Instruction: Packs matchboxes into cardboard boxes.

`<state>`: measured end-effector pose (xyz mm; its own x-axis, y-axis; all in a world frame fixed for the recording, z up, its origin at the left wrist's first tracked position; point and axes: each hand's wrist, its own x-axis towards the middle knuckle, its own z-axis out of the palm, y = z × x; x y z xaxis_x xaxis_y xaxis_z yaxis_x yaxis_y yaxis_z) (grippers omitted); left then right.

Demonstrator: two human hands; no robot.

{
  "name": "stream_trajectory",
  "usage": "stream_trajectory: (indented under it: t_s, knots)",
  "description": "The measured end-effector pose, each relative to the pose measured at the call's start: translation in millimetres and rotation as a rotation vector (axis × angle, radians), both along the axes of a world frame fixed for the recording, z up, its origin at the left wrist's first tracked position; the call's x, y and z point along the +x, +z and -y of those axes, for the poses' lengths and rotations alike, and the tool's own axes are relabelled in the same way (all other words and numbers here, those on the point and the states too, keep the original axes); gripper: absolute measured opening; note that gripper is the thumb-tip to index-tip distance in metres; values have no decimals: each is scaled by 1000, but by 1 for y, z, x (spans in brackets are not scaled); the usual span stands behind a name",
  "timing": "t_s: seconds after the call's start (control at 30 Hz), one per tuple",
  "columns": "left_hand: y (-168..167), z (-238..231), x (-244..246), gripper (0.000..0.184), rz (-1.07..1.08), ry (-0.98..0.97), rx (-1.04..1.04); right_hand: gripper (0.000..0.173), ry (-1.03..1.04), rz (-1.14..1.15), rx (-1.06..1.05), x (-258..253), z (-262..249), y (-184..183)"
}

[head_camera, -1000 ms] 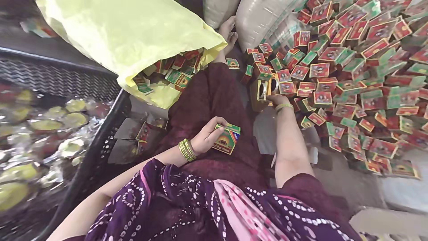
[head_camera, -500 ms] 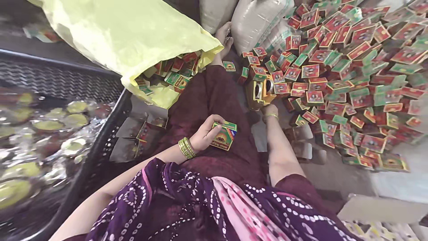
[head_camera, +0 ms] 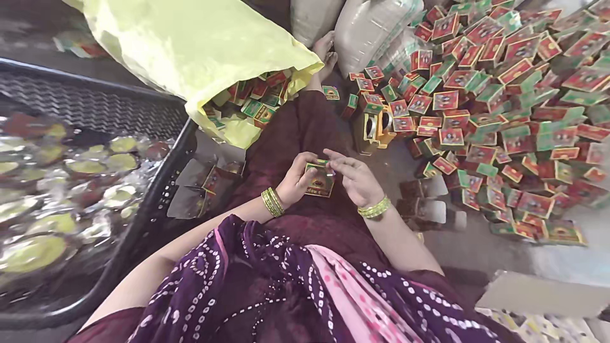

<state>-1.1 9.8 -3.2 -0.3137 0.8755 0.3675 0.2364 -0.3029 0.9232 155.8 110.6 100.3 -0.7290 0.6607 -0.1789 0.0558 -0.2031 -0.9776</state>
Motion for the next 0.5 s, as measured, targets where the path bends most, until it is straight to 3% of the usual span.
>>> stream_trajectory:
  t_s: [0.07, 0.13, 0.2, 0.3, 0.33, 0.43, 0.5]
  knots:
    - [-1, 2, 1, 59, 22, -16, -13, 15, -35, 57, -37, -6, 6, -4]
    - [1, 4, 2, 53, 46, -19, -28, 24, -78, 102, -61, -12, 8, -9]
    - [6, 5, 5, 48, 51, -10, -39, 21, -113, 126, -40, -15, 7, -16]
    - [7, 7, 7, 57, 43, 8, -59, 18, -150, 184, -22, -17, 6, -21]
    - [6, 8, 7, 61, 28, 11, -61, 24, -178, 207, -23, -19, 6, -22]
    - [6, 10, 8, 72, -79, -21, -11, 72, -218, 279, 34, -20, -4, -23]
    - [4, 10, 7, 73, -123, -52, 79, 68, -184, 279, 185, -16, -12, -22]
